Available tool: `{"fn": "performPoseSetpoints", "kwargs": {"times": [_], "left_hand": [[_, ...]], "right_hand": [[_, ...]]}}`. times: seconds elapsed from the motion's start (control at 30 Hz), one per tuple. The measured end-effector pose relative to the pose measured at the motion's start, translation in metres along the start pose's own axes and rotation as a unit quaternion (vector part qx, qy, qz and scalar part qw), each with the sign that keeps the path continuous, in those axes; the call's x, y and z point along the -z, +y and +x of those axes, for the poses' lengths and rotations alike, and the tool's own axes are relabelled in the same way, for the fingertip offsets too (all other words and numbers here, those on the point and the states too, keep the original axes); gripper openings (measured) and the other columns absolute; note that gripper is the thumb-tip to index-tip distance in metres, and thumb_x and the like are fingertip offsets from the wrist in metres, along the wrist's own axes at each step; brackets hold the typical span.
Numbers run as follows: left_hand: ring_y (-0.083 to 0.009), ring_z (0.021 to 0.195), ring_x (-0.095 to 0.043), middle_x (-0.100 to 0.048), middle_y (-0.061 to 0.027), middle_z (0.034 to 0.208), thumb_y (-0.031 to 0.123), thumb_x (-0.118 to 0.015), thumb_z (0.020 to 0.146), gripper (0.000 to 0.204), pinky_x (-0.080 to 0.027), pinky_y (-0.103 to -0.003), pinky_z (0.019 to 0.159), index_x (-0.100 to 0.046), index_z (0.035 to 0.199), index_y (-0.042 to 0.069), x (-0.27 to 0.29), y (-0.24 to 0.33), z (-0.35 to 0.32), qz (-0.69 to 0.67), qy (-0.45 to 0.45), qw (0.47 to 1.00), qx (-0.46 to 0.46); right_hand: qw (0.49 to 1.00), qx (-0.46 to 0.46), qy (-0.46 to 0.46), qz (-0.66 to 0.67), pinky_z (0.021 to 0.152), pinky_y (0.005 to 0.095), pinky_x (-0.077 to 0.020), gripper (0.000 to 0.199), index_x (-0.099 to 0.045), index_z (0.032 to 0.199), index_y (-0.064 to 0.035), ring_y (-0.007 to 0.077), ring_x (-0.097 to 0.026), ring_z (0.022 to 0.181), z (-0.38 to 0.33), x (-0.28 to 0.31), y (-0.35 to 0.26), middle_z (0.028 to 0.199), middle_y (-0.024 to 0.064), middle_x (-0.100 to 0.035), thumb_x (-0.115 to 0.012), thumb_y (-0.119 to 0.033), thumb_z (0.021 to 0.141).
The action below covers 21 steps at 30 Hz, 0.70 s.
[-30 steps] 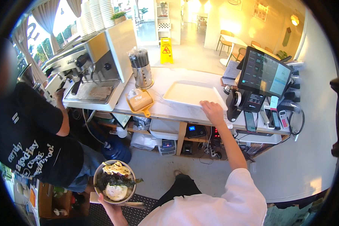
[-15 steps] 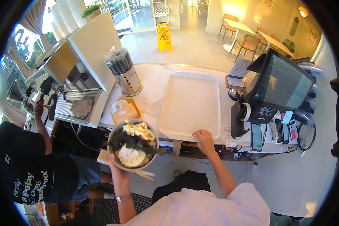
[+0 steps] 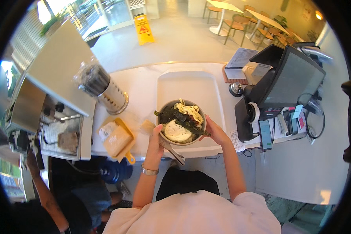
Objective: The person retrieves mixed vegetables from a microwave and places them into a paper bowl. They then add a fried egg on top of rice already in the bowl and finish by adding more mixed vegetables.
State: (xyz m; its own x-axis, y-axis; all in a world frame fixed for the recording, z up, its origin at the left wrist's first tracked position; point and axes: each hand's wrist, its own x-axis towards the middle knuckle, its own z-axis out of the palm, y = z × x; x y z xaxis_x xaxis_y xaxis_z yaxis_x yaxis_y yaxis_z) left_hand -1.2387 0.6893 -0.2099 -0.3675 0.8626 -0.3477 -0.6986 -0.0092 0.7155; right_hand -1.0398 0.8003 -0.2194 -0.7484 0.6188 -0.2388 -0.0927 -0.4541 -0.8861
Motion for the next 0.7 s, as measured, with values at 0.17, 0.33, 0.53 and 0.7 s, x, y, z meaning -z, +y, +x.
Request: {"fn": "performPoseSetpoints", "kwargs": {"times": [0.17, 0.33, 0.53, 0.7], "left_hand": [[-0.0113, 0.089, -0.056, -0.058, -0.0041, 0.097, 0.025, -0.059, 0.081, 0.036, -0.046, -0.025, 0.074, -0.051, 0.108, 0.002, -0.011, -0.008, 0.054, 0.029, -0.008, 0.997, 0.065], [-0.0122, 0.094, -0.054, -0.056, -0.0048, 0.104, 0.036, -0.055, 0.083, 0.046, -0.044, -0.026, 0.077, -0.047, 0.112, 0.002, -0.025, -0.012, 0.096, 0.125, -0.032, 0.990, 0.061], [-0.0102, 0.088, -0.055, -0.056, -0.0039, 0.100, 0.039, -0.054, 0.085, 0.048, -0.046, -0.024, 0.071, -0.046, 0.113, 0.002, -0.030, -0.017, 0.135, 0.160, 0.022, 0.984, 0.081], [-0.0085, 0.080, -0.054, -0.056, -0.0023, 0.092, 0.040, -0.056, 0.084, 0.047, -0.045, -0.023, 0.063, -0.047, 0.109, 0.000, -0.035, -0.020, 0.148, 0.179, 0.059, 0.982, 0.013]], "right_hand": [[0.996, 0.022, 0.086, 0.006, 0.061, 0.0298, -0.0516, 0.051, -0.039, 0.124, -0.0090, 0.0179, -0.059, 0.082, 0.024, 0.026, 0.002, 0.105, 0.0085, -0.055, -0.029, -0.047, 0.092], [0.992, 0.045, 0.121, 0.004, 0.061, 0.0307, -0.0517, 0.050, -0.039, 0.125, -0.0088, 0.0178, -0.059, 0.082, 0.046, 0.056, -0.004, 0.105, 0.0089, -0.055, -0.031, -0.046, 0.092], [0.994, 0.032, 0.101, 0.027, 0.065, 0.0293, -0.0507, 0.045, -0.041, 0.124, -0.0101, 0.0151, -0.059, 0.081, 0.085, 0.089, -0.007, 0.099, 0.0068, -0.058, -0.034, -0.041, 0.092], [0.990, 0.029, 0.135, -0.013, 0.069, 0.0252, -0.0480, 0.040, -0.044, 0.122, -0.0121, 0.0115, -0.058, 0.079, 0.108, 0.101, -0.013, 0.095, 0.0031, -0.058, -0.035, -0.037, 0.092]]}}
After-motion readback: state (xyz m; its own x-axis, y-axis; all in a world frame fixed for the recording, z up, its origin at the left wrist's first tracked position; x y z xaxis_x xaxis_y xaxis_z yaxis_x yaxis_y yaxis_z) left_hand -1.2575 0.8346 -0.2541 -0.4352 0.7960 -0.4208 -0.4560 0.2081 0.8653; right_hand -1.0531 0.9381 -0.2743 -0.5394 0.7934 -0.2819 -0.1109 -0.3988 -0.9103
